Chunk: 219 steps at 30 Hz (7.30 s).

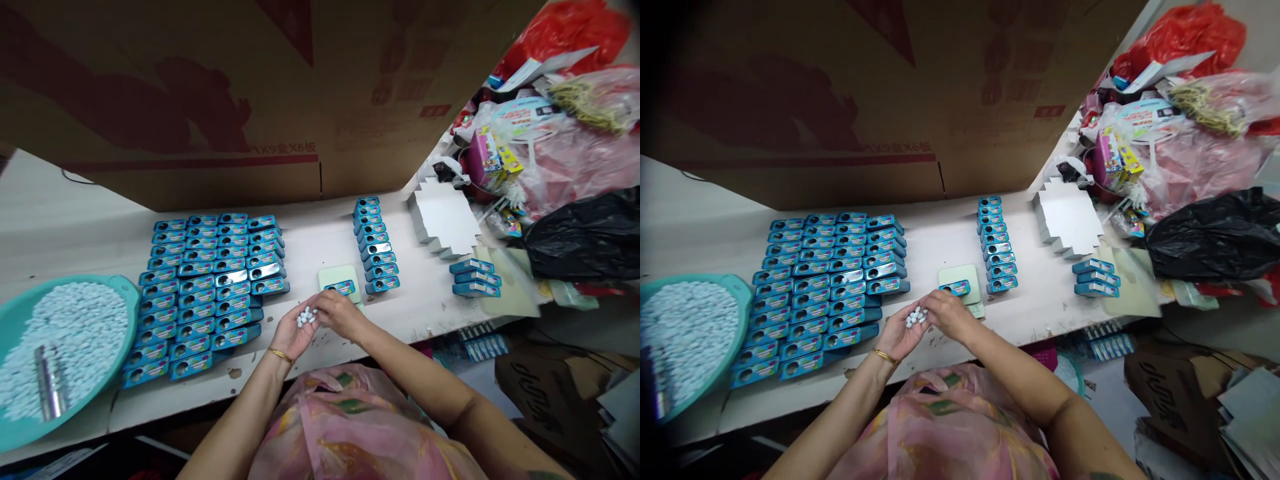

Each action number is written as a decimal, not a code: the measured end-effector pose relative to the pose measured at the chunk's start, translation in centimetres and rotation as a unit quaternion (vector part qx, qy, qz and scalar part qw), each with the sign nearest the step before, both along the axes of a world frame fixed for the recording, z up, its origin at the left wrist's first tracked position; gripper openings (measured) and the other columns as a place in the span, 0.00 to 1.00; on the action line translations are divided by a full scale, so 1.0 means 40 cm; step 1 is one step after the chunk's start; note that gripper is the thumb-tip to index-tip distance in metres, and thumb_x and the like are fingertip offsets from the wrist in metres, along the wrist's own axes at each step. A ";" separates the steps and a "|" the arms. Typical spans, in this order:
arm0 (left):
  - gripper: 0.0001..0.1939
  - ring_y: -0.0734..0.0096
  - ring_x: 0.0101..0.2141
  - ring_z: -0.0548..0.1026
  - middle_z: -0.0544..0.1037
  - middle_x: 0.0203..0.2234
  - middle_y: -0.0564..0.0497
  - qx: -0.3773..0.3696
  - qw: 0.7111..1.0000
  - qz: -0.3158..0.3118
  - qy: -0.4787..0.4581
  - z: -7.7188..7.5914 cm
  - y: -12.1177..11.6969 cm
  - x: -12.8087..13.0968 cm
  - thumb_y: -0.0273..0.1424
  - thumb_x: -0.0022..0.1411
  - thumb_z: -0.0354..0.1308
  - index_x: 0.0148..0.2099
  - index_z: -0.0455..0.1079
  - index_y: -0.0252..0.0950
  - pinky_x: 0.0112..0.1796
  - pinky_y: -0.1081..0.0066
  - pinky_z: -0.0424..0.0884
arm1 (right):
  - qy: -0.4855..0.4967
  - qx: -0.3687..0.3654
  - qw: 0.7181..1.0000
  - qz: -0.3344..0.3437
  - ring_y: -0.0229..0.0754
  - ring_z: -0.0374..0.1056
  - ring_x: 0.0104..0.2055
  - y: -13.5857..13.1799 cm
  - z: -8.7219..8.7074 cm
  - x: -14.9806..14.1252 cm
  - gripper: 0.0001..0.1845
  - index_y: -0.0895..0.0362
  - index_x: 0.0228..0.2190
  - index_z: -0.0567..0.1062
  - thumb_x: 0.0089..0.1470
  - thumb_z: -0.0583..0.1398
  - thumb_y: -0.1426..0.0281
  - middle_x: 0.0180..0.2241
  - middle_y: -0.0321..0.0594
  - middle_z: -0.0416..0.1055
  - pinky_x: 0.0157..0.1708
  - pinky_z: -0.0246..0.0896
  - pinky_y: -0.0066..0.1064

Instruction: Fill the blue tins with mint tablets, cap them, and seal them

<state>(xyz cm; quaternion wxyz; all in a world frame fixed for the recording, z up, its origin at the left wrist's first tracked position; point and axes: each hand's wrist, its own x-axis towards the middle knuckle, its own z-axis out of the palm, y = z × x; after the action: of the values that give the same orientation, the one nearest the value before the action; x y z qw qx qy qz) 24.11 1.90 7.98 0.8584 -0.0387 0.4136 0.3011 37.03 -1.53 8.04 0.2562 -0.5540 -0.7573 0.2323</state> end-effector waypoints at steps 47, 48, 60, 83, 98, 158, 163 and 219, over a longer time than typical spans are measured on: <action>0.05 0.78 0.20 0.70 0.71 0.21 0.48 -0.083 0.986 0.035 0.139 -0.098 -0.153 -0.249 0.22 0.54 0.48 0.30 0.66 0.29 0.21 0.78 0.69 | 0.030 0.011 0.998 -0.056 0.39 0.58 0.40 -0.090 -0.021 -0.045 0.11 0.58 0.34 0.68 0.51 0.48 0.77 0.34 0.42 0.64 0.40 0.56 0.32; 0.05 0.77 0.20 0.70 0.71 0.21 0.48 -0.078 0.987 0.030 0.135 -0.092 -0.147 -0.240 0.22 0.54 0.49 0.30 0.66 0.29 0.21 0.78 0.69 | 0.047 0.027 0.995 -0.090 0.39 0.59 0.40 -0.079 -0.006 -0.019 0.11 0.57 0.34 0.68 0.51 0.48 0.77 0.34 0.42 0.64 0.40 0.56 0.32; 0.07 0.71 0.28 0.73 0.74 0.27 0.43 -0.072 0.994 0.010 0.077 -0.055 -0.121 -0.170 0.23 0.54 0.48 0.34 0.67 0.28 0.27 0.75 0.71 | 0.040 0.035 0.991 -0.119 0.38 0.61 0.39 -0.056 0.020 0.016 0.10 0.57 0.35 0.68 0.53 0.50 0.72 0.34 0.42 0.68 0.41 0.57 0.32; 0.07 0.76 0.24 0.72 0.73 0.23 0.48 -0.065 0.997 -0.032 -0.013 -0.036 -0.095 -0.087 0.23 0.55 0.47 0.32 0.66 0.28 0.29 0.75 0.70 | 0.118 -0.017 0.993 0.010 0.34 0.62 0.37 -0.096 0.002 -0.077 0.07 0.59 0.30 0.69 0.51 0.51 0.75 0.32 0.39 0.66 0.37 0.59 0.25; 0.10 0.62 0.40 0.70 0.73 0.36 0.38 -0.062 0.996 -0.022 0.059 -0.050 -0.098 -0.130 0.21 0.51 0.50 0.38 0.66 0.25 0.40 0.68 0.69 | 0.094 0.067 0.971 -0.210 0.36 0.63 0.38 -0.073 0.003 0.121 0.10 0.56 0.34 0.70 0.52 0.50 0.75 0.33 0.40 0.68 0.39 0.60 0.31; 0.10 0.80 0.23 0.70 0.71 0.26 0.45 0.019 0.981 -0.020 0.191 -0.117 0.006 -0.161 0.15 0.51 0.48 0.36 0.66 0.26 0.21 0.84 0.66 | -0.336 -0.047 0.918 -0.203 0.44 0.56 0.41 -0.161 -0.073 0.301 0.15 0.53 0.40 0.68 0.50 0.51 0.74 0.43 0.44 0.61 0.37 0.52 0.34; 0.09 0.82 0.21 0.68 0.69 0.23 0.48 0.026 0.976 0.002 0.217 -0.129 0.063 -0.149 0.15 0.52 0.47 0.33 0.65 0.27 0.18 0.85 0.64 | -0.376 -0.019 0.908 -0.181 0.47 0.51 0.46 -0.149 -0.068 0.293 0.10 0.54 0.33 0.71 0.50 0.52 0.75 0.46 0.43 0.59 0.40 0.48 0.36; 0.08 0.67 0.36 0.72 0.74 0.32 0.39 -0.013 0.995 -0.047 0.087 -0.036 -0.078 -0.110 0.22 0.53 0.50 0.36 0.68 0.24 0.35 0.73 0.70 | -0.019 0.072 0.989 -0.124 0.38 0.63 0.39 -0.016 -0.019 0.110 0.10 0.57 0.34 0.70 0.52 0.50 0.74 0.34 0.42 0.69 0.40 0.59 0.31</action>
<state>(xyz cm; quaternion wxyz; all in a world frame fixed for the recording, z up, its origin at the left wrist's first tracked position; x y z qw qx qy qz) 19.69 -1.22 6.55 0.8318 -0.0044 0.4919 0.2573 41.44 -2.16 7.28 0.3074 -0.6285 -0.7021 0.1330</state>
